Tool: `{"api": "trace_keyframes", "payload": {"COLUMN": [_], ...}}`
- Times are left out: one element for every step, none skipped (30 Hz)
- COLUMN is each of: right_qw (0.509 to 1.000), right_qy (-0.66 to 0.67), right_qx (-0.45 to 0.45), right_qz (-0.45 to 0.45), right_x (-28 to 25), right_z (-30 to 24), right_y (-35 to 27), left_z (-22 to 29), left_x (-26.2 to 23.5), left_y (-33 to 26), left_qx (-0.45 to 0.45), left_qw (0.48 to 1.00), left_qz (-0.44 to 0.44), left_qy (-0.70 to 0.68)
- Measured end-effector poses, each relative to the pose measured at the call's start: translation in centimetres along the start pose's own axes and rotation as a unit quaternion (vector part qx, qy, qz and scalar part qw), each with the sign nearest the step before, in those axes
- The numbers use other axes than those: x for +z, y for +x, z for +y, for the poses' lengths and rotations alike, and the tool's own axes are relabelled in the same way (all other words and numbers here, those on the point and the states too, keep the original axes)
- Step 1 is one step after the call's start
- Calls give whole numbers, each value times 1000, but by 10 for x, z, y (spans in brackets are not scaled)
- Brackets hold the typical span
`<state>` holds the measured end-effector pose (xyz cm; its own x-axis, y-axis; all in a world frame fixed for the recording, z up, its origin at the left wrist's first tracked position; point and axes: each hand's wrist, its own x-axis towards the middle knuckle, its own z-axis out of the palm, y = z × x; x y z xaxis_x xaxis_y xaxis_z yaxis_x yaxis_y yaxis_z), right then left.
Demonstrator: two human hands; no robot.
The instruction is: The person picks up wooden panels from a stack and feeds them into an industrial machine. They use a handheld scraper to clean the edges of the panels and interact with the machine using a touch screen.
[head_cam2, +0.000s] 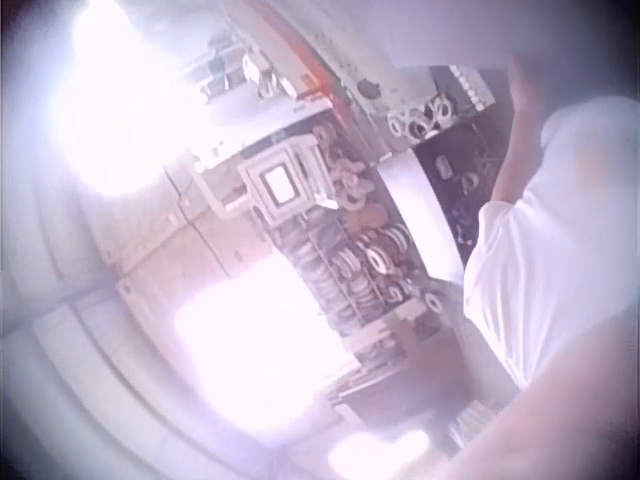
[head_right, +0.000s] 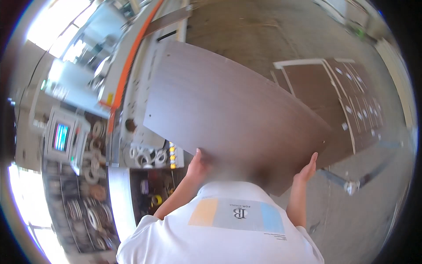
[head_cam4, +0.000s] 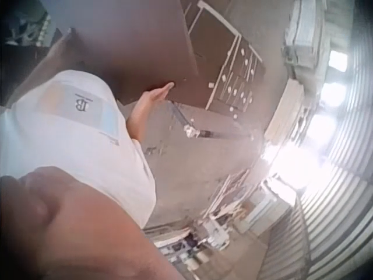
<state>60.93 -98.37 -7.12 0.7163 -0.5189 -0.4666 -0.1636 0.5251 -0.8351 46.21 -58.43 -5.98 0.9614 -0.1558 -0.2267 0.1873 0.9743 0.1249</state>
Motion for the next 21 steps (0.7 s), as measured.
{"api": "trace_keyframes", "payload": {"right_qw": [1000,998,995,991,982,979,973,968,960,956,951,947,938,937,928,918,918,918,911,904,908], "right_qy": [-9,-27,-62,-97,-132,-144,-173,-200,-238,-247,-251,-253,-280,-285,-307,-330,-300,-300,-317,-334,-314], "right_qx": [9,18,40,60,120,122,119,116,121,125,132,138,152,150,152,155,175,172,177,181,175], "right_qz": [-26,-53,-63,-69,-66,-82,-93,-102,-84,-100,-123,-141,-135,-135,-144,-158,-194,-197,-197,-196,-215], "right_x": [3,20,44,63,68,79,87,96,105,119,134,149,160,169,179,193,206,219,232,242,249], "right_z": [21,29,35,43,60,76,89,104,125,138,151,162,179,199,220,234,249,262,274,287,306], "right_y": [8,-3,-25,-43,-34,-38,-40,-43,-36,-53,-72,-88,-93,-95,-97,-112,-130,-144,-158,-169,-172], "left_z": [-4,-5,1,7,12,15,19,23,33,39,45,54,63,79,94,103,111,126,141,160,181], "left_x": [11,11,-37,-84,-101,-101,-89,-77,-63,-72,-85,-84,-81,-52,-35,-57,-93,-96,-99,-103,-112], "left_y": [-20,-40,-64,-87,-103,-116,-124,-129,-137,-154,-172,-184,-194,-197,-204,-220,-239,-246,-254,-259,-260], "left_qx": [71,133,177,220,228,235,240,225,202,216,219,217,215,232,251,260,317,326,346,319,301], "left_qw": [976,907,877,837,796,772,749,825,863,858,833,819,803,834,848,845,803,762,700,746,768], "left_qz": [148,302,293,291,301,312,322,395,445,451,465,472,478,478,467,468,425,385,345,413,440], "left_qy": [140,262,337,408,474,501,527,335,129,119,205,244,284,148,10,5,274,406,522,413,355]}}
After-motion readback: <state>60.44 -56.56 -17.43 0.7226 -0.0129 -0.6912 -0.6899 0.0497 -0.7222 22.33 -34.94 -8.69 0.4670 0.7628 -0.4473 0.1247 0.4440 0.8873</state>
